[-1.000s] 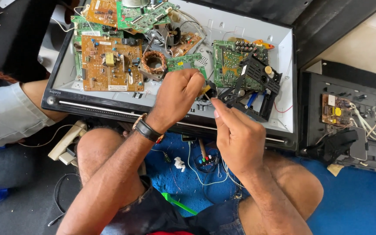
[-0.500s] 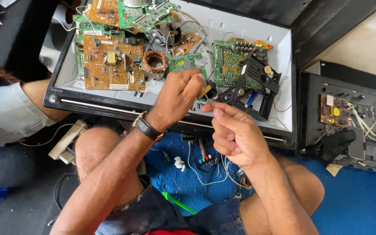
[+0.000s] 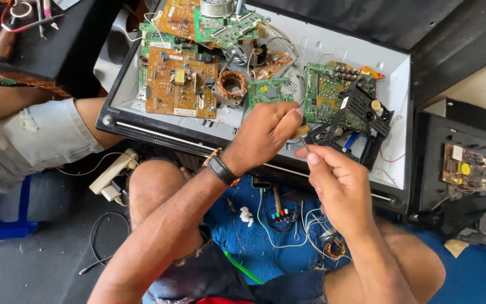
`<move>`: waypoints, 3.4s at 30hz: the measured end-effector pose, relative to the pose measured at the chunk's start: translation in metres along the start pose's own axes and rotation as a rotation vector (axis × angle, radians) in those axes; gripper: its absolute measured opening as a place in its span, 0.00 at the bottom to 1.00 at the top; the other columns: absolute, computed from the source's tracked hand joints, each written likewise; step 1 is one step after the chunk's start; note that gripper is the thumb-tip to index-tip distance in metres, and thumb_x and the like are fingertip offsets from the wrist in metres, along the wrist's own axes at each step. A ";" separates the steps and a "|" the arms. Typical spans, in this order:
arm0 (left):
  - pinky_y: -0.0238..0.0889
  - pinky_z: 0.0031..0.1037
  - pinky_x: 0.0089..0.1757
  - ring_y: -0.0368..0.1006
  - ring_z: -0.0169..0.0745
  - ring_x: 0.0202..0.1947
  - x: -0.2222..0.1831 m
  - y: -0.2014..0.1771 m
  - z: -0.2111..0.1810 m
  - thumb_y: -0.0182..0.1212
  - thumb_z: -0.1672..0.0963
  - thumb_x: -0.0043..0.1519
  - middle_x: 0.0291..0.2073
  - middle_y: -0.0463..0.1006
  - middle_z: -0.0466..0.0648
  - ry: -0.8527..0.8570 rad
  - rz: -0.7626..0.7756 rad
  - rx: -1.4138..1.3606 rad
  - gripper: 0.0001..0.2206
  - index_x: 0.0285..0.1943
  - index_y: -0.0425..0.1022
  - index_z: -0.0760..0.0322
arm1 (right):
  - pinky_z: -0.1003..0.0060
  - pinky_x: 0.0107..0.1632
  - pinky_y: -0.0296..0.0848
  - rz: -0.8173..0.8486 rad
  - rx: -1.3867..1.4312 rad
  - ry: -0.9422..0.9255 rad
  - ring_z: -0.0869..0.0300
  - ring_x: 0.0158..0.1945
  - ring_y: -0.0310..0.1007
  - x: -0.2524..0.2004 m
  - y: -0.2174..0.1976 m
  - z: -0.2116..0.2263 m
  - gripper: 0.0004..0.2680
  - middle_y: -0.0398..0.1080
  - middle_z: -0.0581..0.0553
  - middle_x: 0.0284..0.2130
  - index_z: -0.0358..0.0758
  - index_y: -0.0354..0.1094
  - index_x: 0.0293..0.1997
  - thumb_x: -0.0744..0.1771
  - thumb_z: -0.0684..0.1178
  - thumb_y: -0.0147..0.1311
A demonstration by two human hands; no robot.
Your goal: Disassembling a small motor unit from an electronic device using a screwdriver
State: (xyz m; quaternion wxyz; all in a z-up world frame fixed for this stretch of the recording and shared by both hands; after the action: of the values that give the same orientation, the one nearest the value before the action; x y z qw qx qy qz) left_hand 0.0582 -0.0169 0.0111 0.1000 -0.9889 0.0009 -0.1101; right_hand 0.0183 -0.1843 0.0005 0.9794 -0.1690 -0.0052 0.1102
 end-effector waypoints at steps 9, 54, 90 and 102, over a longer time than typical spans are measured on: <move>0.63 0.35 0.29 0.62 0.35 0.25 -0.003 -0.003 -0.017 0.48 0.52 0.66 0.15 0.64 0.56 0.128 0.032 -0.037 0.15 0.25 0.64 0.58 | 0.78 0.07 0.50 0.379 1.024 0.317 0.73 0.04 0.49 0.003 0.020 -0.022 0.08 0.44 0.57 0.12 0.25 0.65 0.50 0.71 0.42 0.42; 0.67 0.37 0.29 0.62 0.44 0.21 -0.009 -0.011 -0.039 0.43 0.55 0.70 0.17 0.65 0.53 0.359 0.145 -0.044 0.14 0.30 0.67 0.60 | 0.74 0.06 0.56 0.474 0.994 0.273 0.72 0.05 0.54 -0.015 0.036 -0.008 0.10 0.45 0.57 0.09 0.23 0.65 0.47 0.72 0.44 0.41; 0.68 0.34 0.32 0.69 0.44 0.27 -0.023 -0.014 -0.062 0.44 0.50 0.66 0.26 0.67 0.47 0.582 0.053 -0.175 0.16 0.44 0.71 0.65 | 0.62 0.18 0.66 -0.109 -0.241 -0.706 0.37 0.20 0.69 -0.020 0.007 0.071 0.04 0.68 0.39 0.17 0.31 0.76 0.36 0.67 0.40 0.57; 0.65 0.35 0.31 0.66 0.40 0.25 -0.013 -0.004 -0.045 0.43 0.58 0.69 0.21 0.70 0.53 0.334 0.012 -0.193 0.09 0.42 0.70 0.67 | 0.62 0.21 0.66 -0.180 -0.332 -0.636 0.36 0.25 0.70 -0.015 -0.001 0.072 0.05 0.69 0.36 0.21 0.32 0.77 0.43 0.70 0.40 0.53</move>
State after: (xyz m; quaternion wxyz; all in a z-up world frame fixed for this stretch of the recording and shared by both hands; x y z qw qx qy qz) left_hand 0.0358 -0.0213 0.0517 0.0039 -0.9619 0.0340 -0.2713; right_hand 0.0007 -0.1644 0.0692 0.8939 -0.2817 -0.3420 0.0683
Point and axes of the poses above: each hand's wrist, its own x-axis towards the middle knuckle, its own y-axis out of the palm, z = x × y, the point moved 7 cm from there along x, towards the middle knuckle
